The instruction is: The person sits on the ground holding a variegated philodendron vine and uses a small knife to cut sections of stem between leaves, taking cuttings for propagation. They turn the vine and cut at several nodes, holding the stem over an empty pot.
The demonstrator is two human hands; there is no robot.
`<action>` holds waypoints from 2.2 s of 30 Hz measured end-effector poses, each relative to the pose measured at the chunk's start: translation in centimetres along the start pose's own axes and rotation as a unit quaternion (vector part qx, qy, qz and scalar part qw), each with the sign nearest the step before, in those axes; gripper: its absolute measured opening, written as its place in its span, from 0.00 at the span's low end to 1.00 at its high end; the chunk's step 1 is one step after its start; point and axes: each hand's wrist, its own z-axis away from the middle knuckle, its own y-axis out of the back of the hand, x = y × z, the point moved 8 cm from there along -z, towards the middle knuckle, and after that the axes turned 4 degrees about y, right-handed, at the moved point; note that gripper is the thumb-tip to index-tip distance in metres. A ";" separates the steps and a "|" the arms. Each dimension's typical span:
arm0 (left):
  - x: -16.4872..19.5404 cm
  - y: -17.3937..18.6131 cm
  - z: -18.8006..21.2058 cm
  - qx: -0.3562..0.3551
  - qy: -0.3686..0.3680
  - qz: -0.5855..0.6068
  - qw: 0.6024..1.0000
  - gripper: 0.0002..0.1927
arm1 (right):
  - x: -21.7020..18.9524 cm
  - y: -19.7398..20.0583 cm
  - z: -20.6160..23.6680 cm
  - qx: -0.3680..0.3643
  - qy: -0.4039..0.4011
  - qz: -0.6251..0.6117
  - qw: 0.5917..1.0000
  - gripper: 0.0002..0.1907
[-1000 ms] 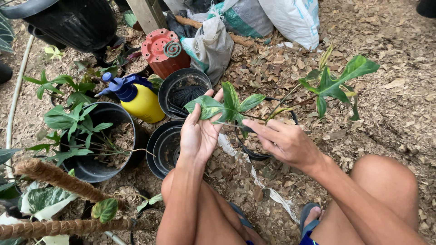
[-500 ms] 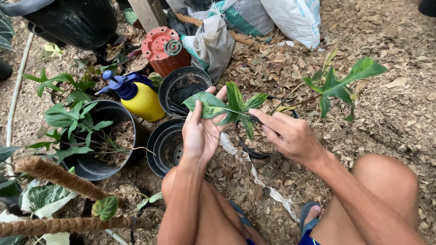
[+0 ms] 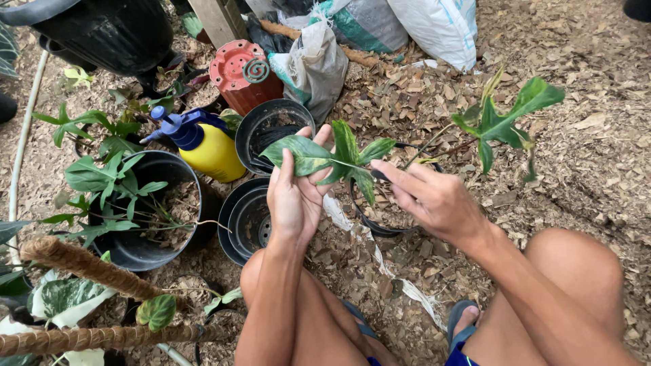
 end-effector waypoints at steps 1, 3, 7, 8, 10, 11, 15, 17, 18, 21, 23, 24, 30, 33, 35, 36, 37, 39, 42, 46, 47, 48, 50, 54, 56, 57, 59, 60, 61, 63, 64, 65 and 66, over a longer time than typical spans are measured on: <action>0.1 -0.2 0.0 -0.002 -0.005 -0.007 1.000 0.27 | -0.1 0.3 0.0 0.008 0.010 0.008 1.000 0.28; 0.5 -0.7 0.1 -0.006 -0.017 -0.022 1.000 0.27 | -0.3 0.0 -0.2 -0.018 0.012 0.027 0.999 0.29; 1.5 -0.9 0.5 0.028 -0.052 -0.098 0.993 0.26 | -1.5 1.2 -0.5 -0.011 0.053 0.028 0.998 0.28; 1.9 -1.1 0.5 0.028 -0.065 -0.126 0.989 0.26 | -1.5 2.0 -0.5 -0.001 0.050 0.017 0.999 0.27; 2.4 -1.4 0.4 0.022 -0.079 -0.161 0.984 0.26 | -1.3 3.5 -0.4 0.019 0.050 -0.006 0.999 0.25; 2.3 -1.6 0.3 0.019 -0.078 -0.167 0.983 0.26 | -1.0 3.8 -0.4 0.009 0.043 0.004 0.999 0.24; 1.7 -1.9 0.2 0.000 -0.040 -0.138 0.990 0.26 | -0.5 3.3 -0.9 -0.014 0.048 0.018 0.999 0.24; 1.6 -1.9 0.2 0.004 -0.039 -0.146 0.989 0.27 | -0.5 3.1 -1.0 -0.014 0.054 0.013 0.998 0.24; 1.6 -1.8 0.2 0.007 -0.039 -0.150 0.988 0.27 | -0.4 3.0 -1.1 -0.013 0.051 0.006 0.999 0.24; 1.5 -1.7 0.1 0.000 -0.028 -0.143 0.989 0.27 | -0.3 2.9 -1.1 -0.016 0.044 -0.010 0.999 0.23; 1.4 -1.5 0.1 -0.003 -0.021 -0.126 0.992 0.27 | -0.3 2.8 -1.1 -0.018 0.040 -0.015 0.999 0.23; 1.4 -1.4 0.1 -0.006 -0.018 -0.118 0.993 0.27 | -0.3 2.8 -1.0 -0.018 0.039 -0.015 0.999 0.23; 1.2 -1.2 -0.1 -0.001 -0.007 -0.100 0.995 0.26 | 0.0 2.6 -0.9 -0.017 0.034 -0.019 0.999 0.24; 1.2 -1.1 -0.1 0.001 -0.009 -0.106 0.994 0.26 | 0.0 2.6 -0.8 -0.015 0.033 -0.023 0.999 0.24; 1.2 -1.2 -0.1 -0.005 -0.009 -0.102 0.995 0.26 | -0.1 2.6 -0.8 -0.012 0.035 -0.023 0.999 0.24; 1.2 -1.2 0.0 -0.007 -0.009 -0.099 0.995 0.26 | -0.2 2.6 -0.8 -0.011 0.037 -0.022 0.999 0.24; 1.2 -1.2 0.0 -0.006 -0.007 -0.096 0.995 0.26 | -0.2 2.6 -0.8 -0.010 0.039 -0.020 0.999 0.24; 1.1 -1.2 -0.1 -0.003 -0.005 -0.090 0.996 0.26 | -0.2 2.6 -0.8 -0.012 0.037 -0.017 0.999 0.23; 1.3 -1.3 -0.1 -0.008 -0.012 -0.089 0.996 0.26 | 0.0 2.6 -0.8 -0.016 0.030 -0.015 0.999 0.23; 1.2 -1.2 -0.1 -0.005 -0.008 -0.086 0.996 0.26 | -0.4 2.7 -0.7 -0.014 0.044 -0.009 0.999 0.23; 1.3 -1.2 -0.1 -0.005 -0.009 -0.087 0.996 0.26 | -0.3 2.7 -0.7 -0.012 0.039 -0.015 0.999 0.23; 1.3 -1.2 -0.1 -0.006 -0.010 -0.089 0.996 0.26 | -0.2 2.8 -0.8 -0.009 0.034 -0.022 0.999 0.23; 1.2 -1.2 -0.1 -0.005 -0.008 -0.085 0.996 0.26 | -0.3 2.7 -0.8 -0.008 0.034 -0.026 0.999 0.22; 1.4 -1.5 0.0 -0.013 -0.017 -0.092 0.996 0.26 | -0.6 2.6 -0.9 -0.001 0.042 -0.035 0.999 0.21; 1.5 -1.6 0.1 -0.010 -0.020 -0.100 0.995 0.26 | -0.4 2.5 -0.9 0.003 0.020 -0.056 0.998 0.21; 1.4 -1.6 0.1 -0.007 -0.021 -0.104 0.994 0.26 | -0.2 2.4 -0.8 0.002 0.001 -0.072 0.997 0.22; 1.3 -1.8 0.2 -0.004 -0.022 -0.115 0.993 0.26 | -0.2 2.1 -0.9 -0.001 -0.006 -0.071 0.997 0.22; 1.3 -1.8 0.3 -0.002 -0.023 -0.120 0.993 0.26 | -0.4 2.0 -0.9 -0.005 0.005 -0.058 0.998 0.22; 1.4 -2.0 0.5 -0.010 -0.031 -0.122 0.992 0.26 | -0.6 1.9 -0.9 -0.009 0.016 -0.044 0.999 0.22; 1.7 -2.4 0.6 -0.027 -0.049 -0.127 0.990 0.26 | -0.8 1.8 -0.9 -0.014 0.028 -0.036 0.999 0.22; 1.7 -2.4 0.6 -0.025 -0.047 -0.125 0.991 0.26 | -0.8 1.8 -0.9 -0.017 0.035 -0.033 0.999 0.22; 1.7 -2.4 0.6 -0.022 -0.045 -0.123 0.991 0.26 | -0.6 1.8 -0.9 -0.012 0.025 -0.045 0.999 0.22; 1.7 -2.4 0.7 -0.018 -0.041 -0.121 0.992 0.26 | -0.3 1.9 -0.9 -0.007 0.014 -0.058 0.998 0.22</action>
